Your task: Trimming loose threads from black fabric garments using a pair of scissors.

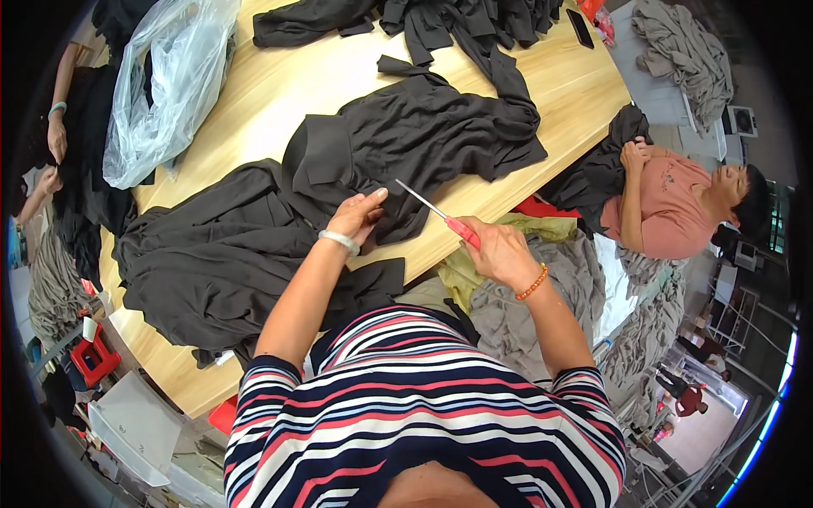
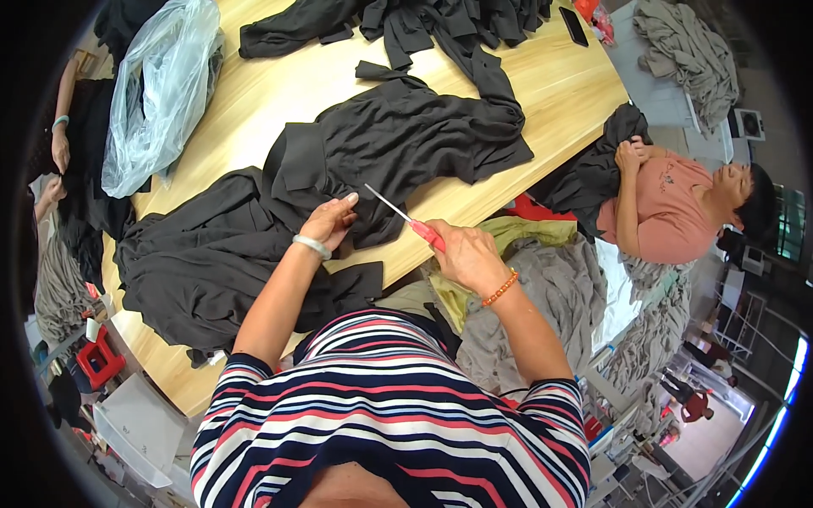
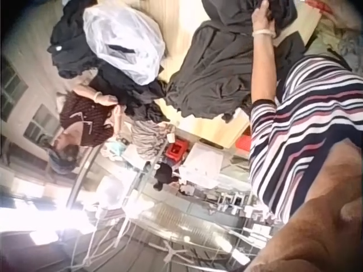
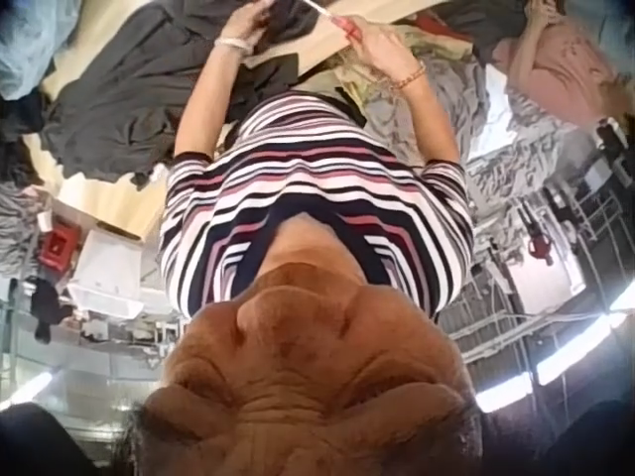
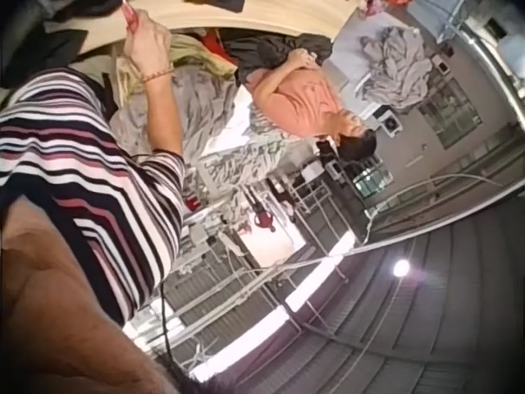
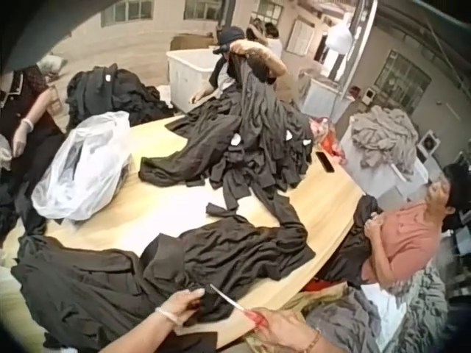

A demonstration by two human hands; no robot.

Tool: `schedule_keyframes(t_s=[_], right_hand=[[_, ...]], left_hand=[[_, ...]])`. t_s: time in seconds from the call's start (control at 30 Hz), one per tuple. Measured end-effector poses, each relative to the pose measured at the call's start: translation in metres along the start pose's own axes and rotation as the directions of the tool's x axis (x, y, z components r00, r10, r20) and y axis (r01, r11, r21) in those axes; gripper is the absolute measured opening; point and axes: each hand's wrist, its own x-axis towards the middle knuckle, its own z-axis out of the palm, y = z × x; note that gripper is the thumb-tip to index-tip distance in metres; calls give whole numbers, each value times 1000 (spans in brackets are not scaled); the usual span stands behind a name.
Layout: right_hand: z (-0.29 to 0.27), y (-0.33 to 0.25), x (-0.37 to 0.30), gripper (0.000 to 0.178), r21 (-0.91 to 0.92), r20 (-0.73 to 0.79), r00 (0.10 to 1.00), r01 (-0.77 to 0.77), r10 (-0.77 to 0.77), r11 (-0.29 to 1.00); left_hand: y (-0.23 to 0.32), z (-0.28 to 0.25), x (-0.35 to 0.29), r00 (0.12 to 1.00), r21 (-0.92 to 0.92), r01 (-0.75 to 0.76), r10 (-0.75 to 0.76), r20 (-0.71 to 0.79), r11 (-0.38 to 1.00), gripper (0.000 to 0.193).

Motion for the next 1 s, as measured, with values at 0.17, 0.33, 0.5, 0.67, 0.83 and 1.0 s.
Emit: schedule_keyframes(t_s=[0.17,0.33,0.5,0.67,0.83,1.0], right_hand=[[-2,3,-10,29,-104,217,976,17,6,994],[3,-12,6,29,-47,181,982,57,-48,997],[5,-26,30,23,-32,133,984,120,-115,992],[1,-4,-3,20,-58,295,955,1,17,998],[2,-8,-15,24,-23,228,973,-17,22,1000],[15,0,-16,28,47,50,998,25,-27,999]], left_hand=[[-39,-20,21,981,-44,-131,123,-151,990,28],[-31,-8,17,989,60,-40,48,-143,997,23],[-34,-7,22,984,142,-2,27,-175,990,21],[-37,-17,23,973,147,-31,63,-220,989,23],[-31,-17,-11,838,835,-398,520,163,380,22],[7,-38,-82,670,813,-256,510,539,-524,51]])
